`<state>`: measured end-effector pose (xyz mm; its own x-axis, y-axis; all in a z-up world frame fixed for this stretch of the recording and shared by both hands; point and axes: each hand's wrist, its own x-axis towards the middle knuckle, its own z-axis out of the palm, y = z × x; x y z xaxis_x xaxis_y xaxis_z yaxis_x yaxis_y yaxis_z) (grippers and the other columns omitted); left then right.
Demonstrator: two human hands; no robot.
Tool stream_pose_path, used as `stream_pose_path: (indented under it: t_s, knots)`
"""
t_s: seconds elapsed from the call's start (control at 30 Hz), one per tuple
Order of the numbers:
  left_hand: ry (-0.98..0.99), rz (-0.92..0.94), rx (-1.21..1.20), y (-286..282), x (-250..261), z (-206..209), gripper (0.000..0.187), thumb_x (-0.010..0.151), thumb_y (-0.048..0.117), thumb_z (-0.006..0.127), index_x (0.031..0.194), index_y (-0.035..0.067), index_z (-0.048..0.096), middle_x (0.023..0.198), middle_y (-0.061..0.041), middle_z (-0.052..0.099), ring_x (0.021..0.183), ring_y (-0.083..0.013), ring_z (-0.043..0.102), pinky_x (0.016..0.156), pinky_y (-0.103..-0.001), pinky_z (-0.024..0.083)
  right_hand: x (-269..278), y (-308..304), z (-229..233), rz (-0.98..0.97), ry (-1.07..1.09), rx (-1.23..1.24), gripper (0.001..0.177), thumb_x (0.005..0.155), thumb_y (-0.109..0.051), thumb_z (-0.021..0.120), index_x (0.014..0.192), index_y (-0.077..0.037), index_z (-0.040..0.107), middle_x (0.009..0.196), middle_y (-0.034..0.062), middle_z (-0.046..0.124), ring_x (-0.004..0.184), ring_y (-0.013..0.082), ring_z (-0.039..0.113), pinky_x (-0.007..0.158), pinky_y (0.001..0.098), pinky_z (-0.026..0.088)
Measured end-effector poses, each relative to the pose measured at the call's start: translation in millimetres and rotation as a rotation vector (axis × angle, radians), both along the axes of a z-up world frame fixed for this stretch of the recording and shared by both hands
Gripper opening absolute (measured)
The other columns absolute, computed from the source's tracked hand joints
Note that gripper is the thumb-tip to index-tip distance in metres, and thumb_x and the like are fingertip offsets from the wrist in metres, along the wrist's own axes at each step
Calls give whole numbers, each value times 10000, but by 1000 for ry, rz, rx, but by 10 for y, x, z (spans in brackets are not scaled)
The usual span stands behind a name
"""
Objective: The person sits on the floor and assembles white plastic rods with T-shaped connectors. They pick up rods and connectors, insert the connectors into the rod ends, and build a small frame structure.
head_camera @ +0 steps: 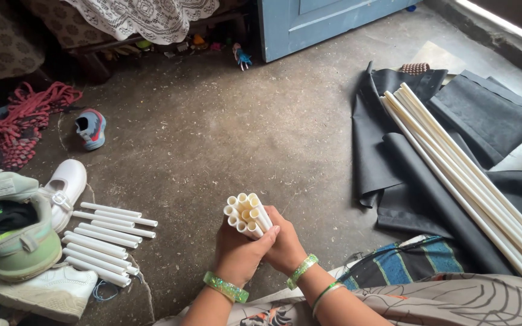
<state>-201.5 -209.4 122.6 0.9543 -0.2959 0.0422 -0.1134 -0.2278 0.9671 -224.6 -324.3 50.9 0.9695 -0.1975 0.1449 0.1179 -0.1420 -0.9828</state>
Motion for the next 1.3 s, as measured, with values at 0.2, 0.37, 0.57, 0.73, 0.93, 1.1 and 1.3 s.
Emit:
stream_pose_path:
  t_s: [0.2,0.37,0.57,0.73,0.93,1.1,1.3]
  knots:
    - [170,-14,111,-52,141,-256,491,683,201,888,1106,49,688,1052,-74,791,936,-166,774,819,-315,617,3,-19,-227,5,110,-27,503,846,-246,792,1271,-98,565,1143,93,743,1076,189,726,919,333,556]
    - [89,-27,136,-84,189,-397,490,677,209,881,1102,46,700,1060,-84,785,944,-175,767,834,-326,602,46,-79,-376,27,164,-69,584,790,-232,820,1299,-118,556,1132,98,754,1081,199,733,913,343,550]
    - [207,-35,-94,-41,465,-633,392,714,107,832,1060,-47,733,1022,-161,789,909,-246,776,808,-369,623,40,-108,-309,-36,253,-207,709,657,-255,850,1262,-102,514,1071,186,753,1015,322,751,867,391,584]
    - [240,52,-572,73,517,-693,521,705,2,768,1192,-45,591,1067,-140,671,941,-258,713,848,-401,609,7,-42,14,12,330,-201,863,624,-240,830,1373,-139,412,987,223,744,938,369,749,831,437,593]
    - [332,166,-570,115,428,-424,491,732,21,739,1189,-71,583,1015,-173,666,906,-302,721,839,-453,617,-207,37,247,107,174,-183,939,692,-219,786,1494,-132,303,1083,241,721,1000,393,732,881,434,582]
    - [295,151,-539,137,283,-114,522,809,174,761,1263,-17,587,1094,-99,671,999,-203,667,898,-362,528,-296,51,338,255,177,225,885,659,-137,791,1432,-103,360,1071,147,674,900,306,720,765,446,614]
    - [227,-44,-370,298,84,216,474,928,245,669,1312,-24,601,1116,-110,740,1023,-173,699,943,-328,542,-497,-92,405,568,296,813,685,793,-52,754,1396,2,431,988,133,656,829,267,698,739,461,625]
